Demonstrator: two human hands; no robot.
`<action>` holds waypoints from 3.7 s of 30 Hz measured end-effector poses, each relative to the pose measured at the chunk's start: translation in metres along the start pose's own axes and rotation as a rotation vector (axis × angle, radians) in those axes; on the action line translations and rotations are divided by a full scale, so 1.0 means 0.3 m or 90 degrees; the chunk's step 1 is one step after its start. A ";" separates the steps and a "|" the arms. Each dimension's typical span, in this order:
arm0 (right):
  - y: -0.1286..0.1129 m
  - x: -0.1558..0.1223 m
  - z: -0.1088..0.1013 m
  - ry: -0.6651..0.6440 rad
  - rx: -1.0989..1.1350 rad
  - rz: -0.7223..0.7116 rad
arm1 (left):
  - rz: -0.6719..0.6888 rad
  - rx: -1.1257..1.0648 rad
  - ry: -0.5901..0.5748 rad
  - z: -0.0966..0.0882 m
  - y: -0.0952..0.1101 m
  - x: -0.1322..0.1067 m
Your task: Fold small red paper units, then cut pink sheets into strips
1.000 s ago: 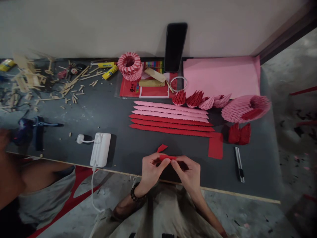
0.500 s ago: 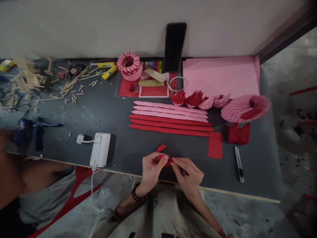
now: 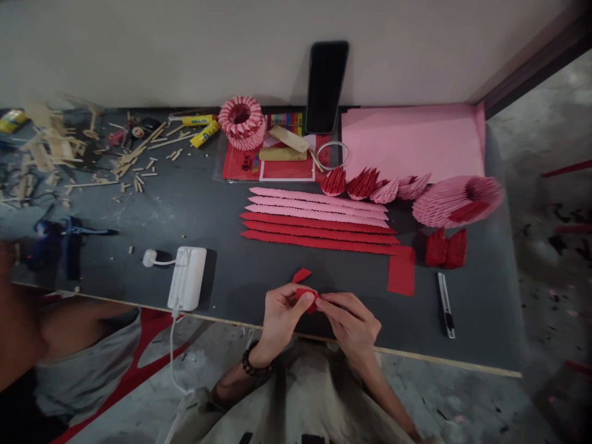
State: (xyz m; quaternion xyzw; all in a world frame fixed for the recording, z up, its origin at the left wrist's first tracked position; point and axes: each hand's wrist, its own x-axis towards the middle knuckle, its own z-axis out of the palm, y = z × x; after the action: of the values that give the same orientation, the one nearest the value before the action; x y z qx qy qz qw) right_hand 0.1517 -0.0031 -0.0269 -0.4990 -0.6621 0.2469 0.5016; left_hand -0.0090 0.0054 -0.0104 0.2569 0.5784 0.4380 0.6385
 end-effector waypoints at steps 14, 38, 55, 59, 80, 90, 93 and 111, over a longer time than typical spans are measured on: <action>-0.029 0.028 -0.037 -0.064 0.053 0.266 | 0.160 0.253 0.017 0.006 0.028 -0.004; 0.023 -0.007 0.000 -0.006 0.048 0.128 | -0.039 0.003 -0.064 -0.002 0.007 0.014; 0.034 0.025 -0.058 -0.121 0.075 0.077 | -0.038 0.020 -0.105 -0.023 0.044 -0.010; -0.016 0.036 -0.035 -0.103 0.087 0.239 | 0.006 0.071 -0.079 -0.018 0.031 -0.013; -0.018 0.035 -0.019 -0.122 0.166 0.462 | -0.020 0.044 -0.046 -0.016 0.027 0.004; -0.039 -0.010 0.033 -0.078 0.003 0.299 | 0.099 0.200 0.011 -0.006 0.019 0.002; -0.042 -0.008 0.022 -0.035 0.028 0.301 | 0.068 0.152 0.010 -0.009 0.014 0.007; -0.012 -0.042 -0.027 -0.046 -0.259 -0.195 | 0.044 0.096 0.011 0.006 0.018 -0.013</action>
State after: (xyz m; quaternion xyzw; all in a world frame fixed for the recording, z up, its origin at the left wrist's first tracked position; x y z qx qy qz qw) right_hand 0.1577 -0.0173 -0.0262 -0.4745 -0.7836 0.0476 0.3982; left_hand -0.0084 0.0051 -0.0033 0.3200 0.6061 0.4170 0.5969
